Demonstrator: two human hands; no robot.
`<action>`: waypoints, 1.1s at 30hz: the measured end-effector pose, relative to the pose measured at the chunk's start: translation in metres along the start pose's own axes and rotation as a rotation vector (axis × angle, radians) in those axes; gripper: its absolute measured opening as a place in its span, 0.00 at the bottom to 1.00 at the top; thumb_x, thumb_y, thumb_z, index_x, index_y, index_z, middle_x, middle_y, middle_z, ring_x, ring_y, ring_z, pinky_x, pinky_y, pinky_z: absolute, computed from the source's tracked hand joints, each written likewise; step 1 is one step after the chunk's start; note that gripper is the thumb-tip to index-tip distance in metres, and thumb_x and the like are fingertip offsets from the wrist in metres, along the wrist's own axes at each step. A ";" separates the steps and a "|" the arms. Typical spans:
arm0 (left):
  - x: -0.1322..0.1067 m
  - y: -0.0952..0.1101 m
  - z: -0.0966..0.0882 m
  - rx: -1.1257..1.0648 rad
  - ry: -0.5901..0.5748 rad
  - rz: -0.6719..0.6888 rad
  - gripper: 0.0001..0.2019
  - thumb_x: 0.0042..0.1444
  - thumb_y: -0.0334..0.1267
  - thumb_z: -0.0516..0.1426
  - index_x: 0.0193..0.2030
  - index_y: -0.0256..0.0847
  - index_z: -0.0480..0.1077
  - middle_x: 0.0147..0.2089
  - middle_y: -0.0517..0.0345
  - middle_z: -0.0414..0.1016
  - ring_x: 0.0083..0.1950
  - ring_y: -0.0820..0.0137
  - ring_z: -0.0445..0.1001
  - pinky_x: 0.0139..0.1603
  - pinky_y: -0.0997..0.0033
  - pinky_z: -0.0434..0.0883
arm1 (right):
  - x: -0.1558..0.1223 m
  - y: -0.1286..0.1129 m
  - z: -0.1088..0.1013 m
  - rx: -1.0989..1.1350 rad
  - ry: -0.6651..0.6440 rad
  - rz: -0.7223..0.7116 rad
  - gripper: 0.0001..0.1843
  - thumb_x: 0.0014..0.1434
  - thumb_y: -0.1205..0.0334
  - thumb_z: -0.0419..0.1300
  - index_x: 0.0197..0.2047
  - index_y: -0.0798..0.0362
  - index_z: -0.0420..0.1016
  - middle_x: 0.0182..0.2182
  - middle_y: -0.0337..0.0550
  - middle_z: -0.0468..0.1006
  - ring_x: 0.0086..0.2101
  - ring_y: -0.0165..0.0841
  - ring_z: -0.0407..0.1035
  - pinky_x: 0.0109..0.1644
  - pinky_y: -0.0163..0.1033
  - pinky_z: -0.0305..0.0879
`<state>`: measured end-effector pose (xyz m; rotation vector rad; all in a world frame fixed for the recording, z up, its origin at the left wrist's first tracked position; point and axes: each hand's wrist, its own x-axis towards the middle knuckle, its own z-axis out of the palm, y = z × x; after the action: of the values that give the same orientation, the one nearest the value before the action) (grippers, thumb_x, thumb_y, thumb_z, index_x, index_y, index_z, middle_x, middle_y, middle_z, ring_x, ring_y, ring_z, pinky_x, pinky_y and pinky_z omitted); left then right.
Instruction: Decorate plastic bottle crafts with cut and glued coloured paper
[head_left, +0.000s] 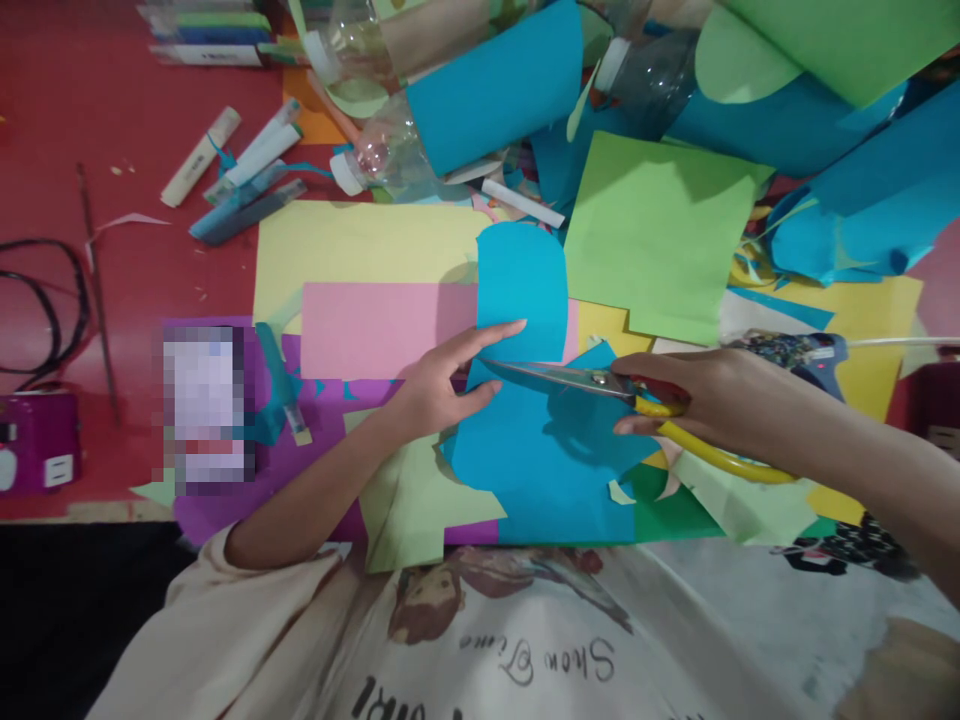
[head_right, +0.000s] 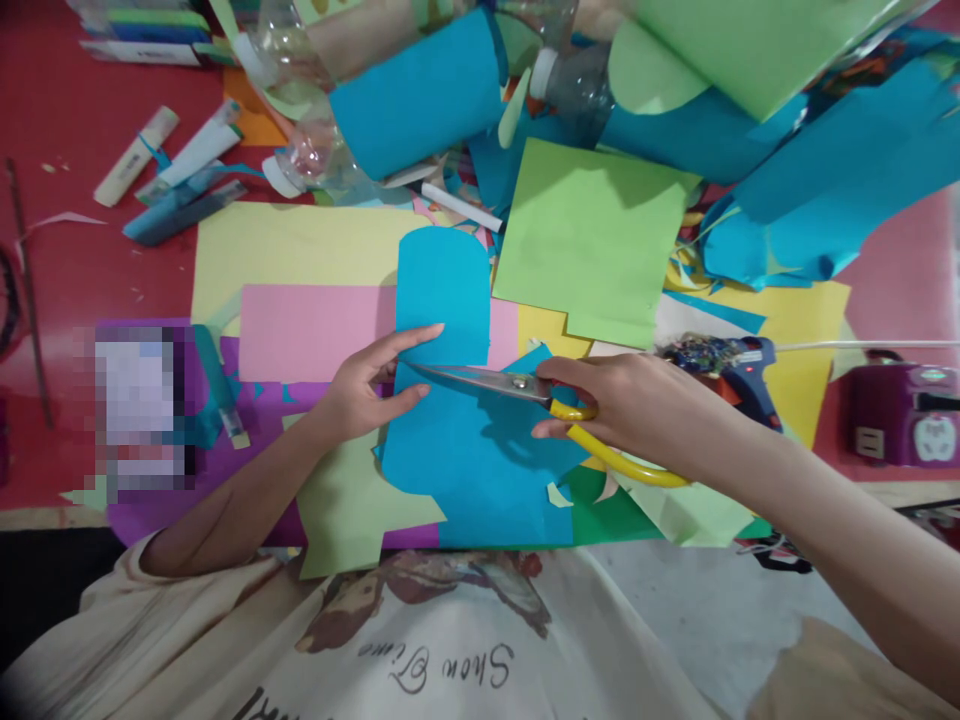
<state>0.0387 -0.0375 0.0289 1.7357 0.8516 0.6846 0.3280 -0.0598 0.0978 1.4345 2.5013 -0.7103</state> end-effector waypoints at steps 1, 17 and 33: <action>0.000 -0.001 -0.002 0.013 0.024 -0.005 0.25 0.62 0.42 0.57 0.66 0.52 0.63 0.66 0.54 0.68 0.58 0.61 0.74 0.43 0.71 0.78 | 0.001 0.000 -0.001 -0.007 0.004 0.008 0.34 0.64 0.33 0.43 0.47 0.52 0.76 0.24 0.47 0.78 0.21 0.36 0.70 0.23 0.36 0.57; 0.011 -0.014 -0.036 0.109 0.542 0.067 0.20 0.55 0.44 0.61 0.55 0.46 0.70 0.56 0.53 0.75 0.52 0.60 0.76 0.48 0.62 0.78 | 0.062 0.006 -0.022 -0.061 0.108 0.374 0.25 0.58 0.62 0.60 0.58 0.55 0.70 0.44 0.55 0.80 0.41 0.44 0.73 0.34 0.38 0.59; 0.011 -0.010 -0.032 0.199 0.577 0.043 0.12 0.51 0.35 0.56 0.43 0.42 0.73 0.40 0.57 0.78 0.37 0.69 0.74 0.34 0.71 0.73 | 0.096 -0.022 -0.002 -0.094 0.252 0.111 0.21 0.62 0.56 0.53 0.54 0.55 0.73 0.38 0.53 0.80 0.38 0.43 0.72 0.34 0.38 0.61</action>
<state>0.0176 -0.0090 0.0293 1.7564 1.3116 1.1947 0.2590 0.0054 0.0703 1.7073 2.5685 -0.4087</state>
